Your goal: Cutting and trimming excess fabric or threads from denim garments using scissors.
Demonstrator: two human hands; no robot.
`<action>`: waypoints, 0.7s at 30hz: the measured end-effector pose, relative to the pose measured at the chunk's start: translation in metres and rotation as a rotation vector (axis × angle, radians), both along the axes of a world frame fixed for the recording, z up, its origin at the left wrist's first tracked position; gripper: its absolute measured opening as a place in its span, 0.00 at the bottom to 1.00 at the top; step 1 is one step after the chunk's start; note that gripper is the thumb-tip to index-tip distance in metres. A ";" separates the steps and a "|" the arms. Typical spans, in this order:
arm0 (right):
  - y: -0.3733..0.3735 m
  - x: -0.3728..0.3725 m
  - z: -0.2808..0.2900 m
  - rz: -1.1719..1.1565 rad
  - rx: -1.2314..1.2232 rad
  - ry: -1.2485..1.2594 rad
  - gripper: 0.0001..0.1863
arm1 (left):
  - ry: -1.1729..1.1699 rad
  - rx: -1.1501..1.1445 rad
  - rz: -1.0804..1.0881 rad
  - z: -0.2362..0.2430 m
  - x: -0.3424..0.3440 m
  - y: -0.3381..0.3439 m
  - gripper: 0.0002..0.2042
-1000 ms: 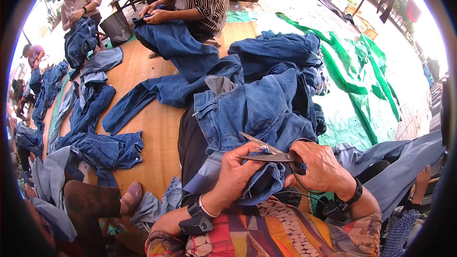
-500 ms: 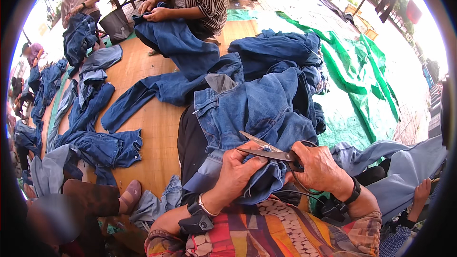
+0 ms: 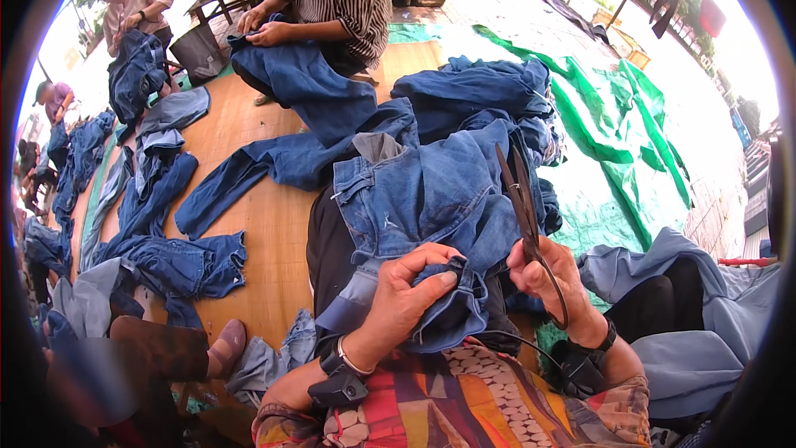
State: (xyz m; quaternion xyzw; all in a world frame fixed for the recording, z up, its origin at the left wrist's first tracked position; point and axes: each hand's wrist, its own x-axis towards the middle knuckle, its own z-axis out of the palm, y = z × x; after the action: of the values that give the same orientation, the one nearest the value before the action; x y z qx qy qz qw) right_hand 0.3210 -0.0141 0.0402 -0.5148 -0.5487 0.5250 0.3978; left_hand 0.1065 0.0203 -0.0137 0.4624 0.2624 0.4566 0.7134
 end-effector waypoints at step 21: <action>-0.031 -0.070 0.008 -0.026 0.124 -0.313 0.23 | 0.231 0.559 -0.027 0.037 -0.033 -0.022 0.10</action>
State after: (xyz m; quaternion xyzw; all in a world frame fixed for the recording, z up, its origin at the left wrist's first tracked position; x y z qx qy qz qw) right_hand 0.2513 -0.0453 0.0481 -0.5720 -0.6286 0.3983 0.3450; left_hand 0.0732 -0.0013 0.0231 0.6932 0.1998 0.4460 0.5297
